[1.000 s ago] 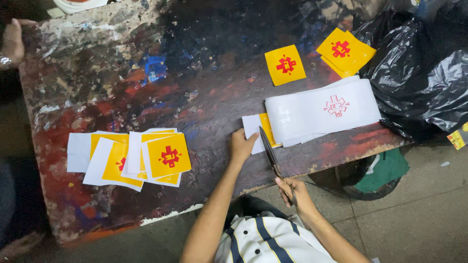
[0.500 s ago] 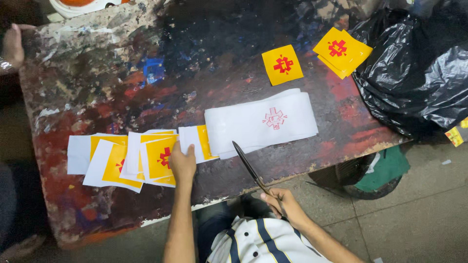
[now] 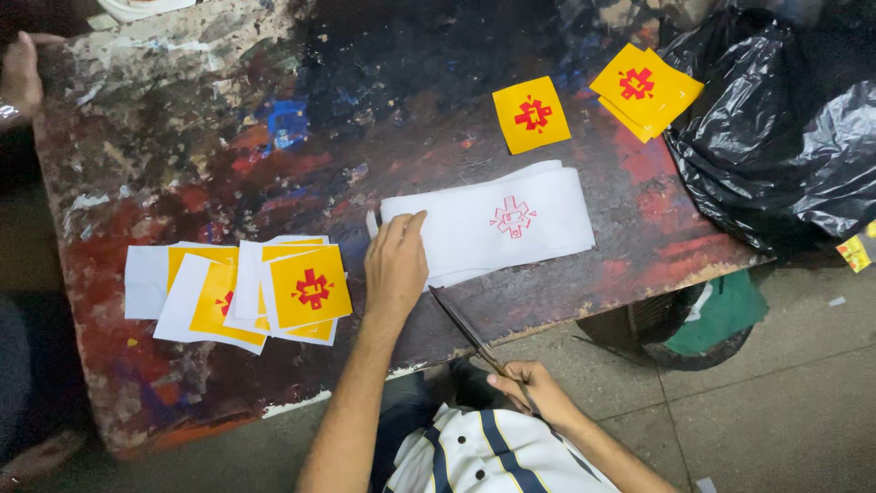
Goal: The person uses scissors to cut individual yellow paper squares with red symbols from a long white sheet. The cut pieces are placed into a growing stack on the left side of the table while the remaining sheet is repositioned for the next cut.
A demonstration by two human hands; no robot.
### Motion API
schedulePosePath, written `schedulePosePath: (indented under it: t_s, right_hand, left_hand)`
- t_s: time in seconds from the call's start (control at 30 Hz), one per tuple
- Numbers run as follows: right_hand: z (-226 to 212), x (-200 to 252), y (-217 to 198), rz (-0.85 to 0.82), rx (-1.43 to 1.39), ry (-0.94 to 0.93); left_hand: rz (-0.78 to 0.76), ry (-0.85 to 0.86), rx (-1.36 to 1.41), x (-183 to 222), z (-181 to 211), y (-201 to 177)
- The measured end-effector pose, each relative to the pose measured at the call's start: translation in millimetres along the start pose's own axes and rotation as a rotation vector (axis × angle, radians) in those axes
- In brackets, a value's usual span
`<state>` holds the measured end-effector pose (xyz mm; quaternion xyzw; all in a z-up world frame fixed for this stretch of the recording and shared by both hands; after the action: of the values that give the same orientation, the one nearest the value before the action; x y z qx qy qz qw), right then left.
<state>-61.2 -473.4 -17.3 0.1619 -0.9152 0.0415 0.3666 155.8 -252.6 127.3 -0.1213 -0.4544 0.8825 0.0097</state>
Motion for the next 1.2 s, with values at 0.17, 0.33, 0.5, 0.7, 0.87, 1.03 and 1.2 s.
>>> schedulePosePath:
  t_s: [0.17,0.33,0.5,0.7,0.87,1.03,1.2]
  right_hand:
    - [2.4,-2.5,1.4,-0.015,0.059,-0.022]
    - [0.7,-3.6,4.0,-0.033,0.083,-0.039]
    - [-5.4,-3.0,5.3,-0.043,0.1,-0.05]
    - [-6.8,0.1,2.4,-0.026,0.119,-0.037]
    - [-5.2,0.1,-4.0,0.02,0.075,-0.037]
    - [-1.0,-0.8,-15.3,0.041,0.008,-0.053]
    - [5.3,5.9,-23.3,0.045,-0.127,-0.03]
  left_hand:
    - [-0.126,-0.462,-0.145,7.1,-68.5,17.6]
    - [-0.288,-0.619,0.109,10.1,-98.1,37.5]
    - [-0.27,-0.585,0.19,-24.6,-66.1,24.2]
    - [-0.084,-0.193,0.553,-114.8,119.1,10.2]
    - [-0.264,0.01,1.084,-137.3,266.2,58.0]
    - [-0.076,0.278,0.497,-114.1,199.2,74.0]
    - [-0.147,0.054,0.052,-53.8,19.4,59.9]
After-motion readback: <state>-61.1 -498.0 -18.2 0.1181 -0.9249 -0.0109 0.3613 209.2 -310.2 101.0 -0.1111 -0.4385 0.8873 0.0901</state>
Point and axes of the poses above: each hand's wrist, its own x-axis away from the middle knuckle, its own y-axis out of the palm, z = x × y, the point moved 9 cm from there along -x, towards the middle knuckle, and after that the axes turned 1 degree about x, right-handed, at the moved point
